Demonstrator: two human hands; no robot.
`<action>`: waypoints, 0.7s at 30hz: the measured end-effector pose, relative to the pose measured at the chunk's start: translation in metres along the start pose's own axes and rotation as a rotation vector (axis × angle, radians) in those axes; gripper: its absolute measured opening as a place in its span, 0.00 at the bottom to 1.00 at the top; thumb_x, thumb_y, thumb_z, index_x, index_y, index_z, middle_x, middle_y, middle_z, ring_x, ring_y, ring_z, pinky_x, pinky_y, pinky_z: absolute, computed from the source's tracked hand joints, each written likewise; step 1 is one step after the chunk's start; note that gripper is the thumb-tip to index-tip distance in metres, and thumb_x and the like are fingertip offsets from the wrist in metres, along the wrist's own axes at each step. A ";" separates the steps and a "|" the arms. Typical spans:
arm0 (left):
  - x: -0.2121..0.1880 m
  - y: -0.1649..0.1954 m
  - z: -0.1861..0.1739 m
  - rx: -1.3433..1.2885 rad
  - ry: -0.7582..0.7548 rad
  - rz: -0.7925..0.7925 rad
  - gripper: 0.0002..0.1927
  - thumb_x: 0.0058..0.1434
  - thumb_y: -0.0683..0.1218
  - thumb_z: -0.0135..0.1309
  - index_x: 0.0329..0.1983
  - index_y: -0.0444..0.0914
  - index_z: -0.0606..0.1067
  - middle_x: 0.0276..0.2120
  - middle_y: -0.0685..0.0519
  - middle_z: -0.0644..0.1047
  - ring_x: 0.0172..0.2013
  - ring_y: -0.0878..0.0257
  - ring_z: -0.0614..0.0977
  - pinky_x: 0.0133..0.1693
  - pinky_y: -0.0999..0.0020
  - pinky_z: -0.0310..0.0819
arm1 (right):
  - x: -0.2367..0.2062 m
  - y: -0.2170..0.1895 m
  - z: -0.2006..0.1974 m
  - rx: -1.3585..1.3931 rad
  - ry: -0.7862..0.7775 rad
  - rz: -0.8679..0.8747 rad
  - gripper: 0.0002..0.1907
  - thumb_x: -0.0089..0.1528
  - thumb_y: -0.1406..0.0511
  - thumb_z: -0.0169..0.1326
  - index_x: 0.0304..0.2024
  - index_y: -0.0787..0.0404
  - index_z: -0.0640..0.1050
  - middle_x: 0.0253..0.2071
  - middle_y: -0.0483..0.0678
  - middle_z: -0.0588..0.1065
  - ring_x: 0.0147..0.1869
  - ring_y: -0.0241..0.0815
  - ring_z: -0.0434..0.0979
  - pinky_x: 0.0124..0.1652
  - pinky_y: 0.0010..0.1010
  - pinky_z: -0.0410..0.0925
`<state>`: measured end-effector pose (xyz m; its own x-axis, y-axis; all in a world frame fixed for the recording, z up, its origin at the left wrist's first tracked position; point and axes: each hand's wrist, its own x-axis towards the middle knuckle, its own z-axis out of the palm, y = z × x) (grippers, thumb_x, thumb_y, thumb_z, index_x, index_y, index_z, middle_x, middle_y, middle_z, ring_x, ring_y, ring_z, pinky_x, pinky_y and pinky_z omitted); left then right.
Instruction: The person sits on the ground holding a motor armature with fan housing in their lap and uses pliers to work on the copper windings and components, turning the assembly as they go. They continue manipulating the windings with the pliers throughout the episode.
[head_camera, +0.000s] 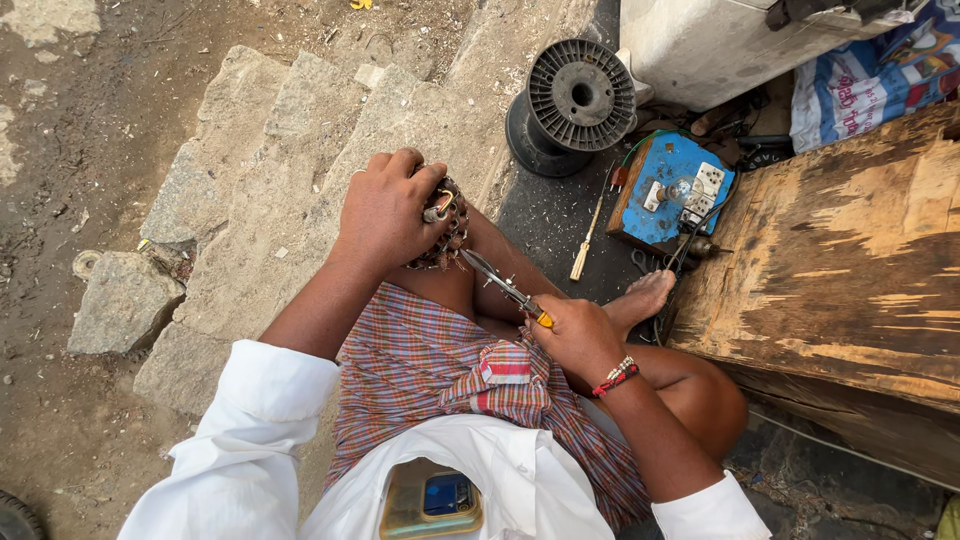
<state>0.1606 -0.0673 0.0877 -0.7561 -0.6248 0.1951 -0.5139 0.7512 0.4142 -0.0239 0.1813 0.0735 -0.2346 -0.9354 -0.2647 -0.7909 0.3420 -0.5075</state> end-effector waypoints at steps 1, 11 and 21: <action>0.001 0.000 0.000 0.010 -0.002 0.000 0.28 0.52 0.59 0.65 0.54 0.44 0.79 0.47 0.47 0.77 0.48 0.48 0.78 0.44 0.53 0.75 | 0.000 0.000 -0.001 0.012 0.001 -0.001 0.08 0.58 0.61 0.60 0.37 0.58 0.80 0.27 0.53 0.79 0.30 0.53 0.83 0.30 0.42 0.72; 0.001 0.002 0.000 0.036 -0.014 0.007 0.28 0.51 0.57 0.64 0.55 0.44 0.79 0.47 0.47 0.77 0.47 0.49 0.78 0.43 0.53 0.75 | 0.004 -0.006 -0.004 -0.031 -0.006 0.004 0.09 0.59 0.60 0.60 0.37 0.57 0.80 0.27 0.54 0.79 0.30 0.54 0.82 0.30 0.44 0.72; 0.000 0.003 -0.002 0.032 0.054 0.010 0.28 0.51 0.58 0.62 0.54 0.42 0.80 0.49 0.46 0.77 0.48 0.49 0.77 0.44 0.54 0.75 | 0.015 -0.012 0.009 -0.109 0.094 -0.010 0.09 0.58 0.61 0.59 0.39 0.57 0.81 0.27 0.55 0.79 0.31 0.57 0.82 0.31 0.47 0.72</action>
<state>0.1598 -0.0654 0.0902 -0.7388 -0.6270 0.2470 -0.5197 0.7635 0.3834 -0.0130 0.1641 0.0676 -0.2741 -0.9449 -0.1791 -0.8493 0.3252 -0.4159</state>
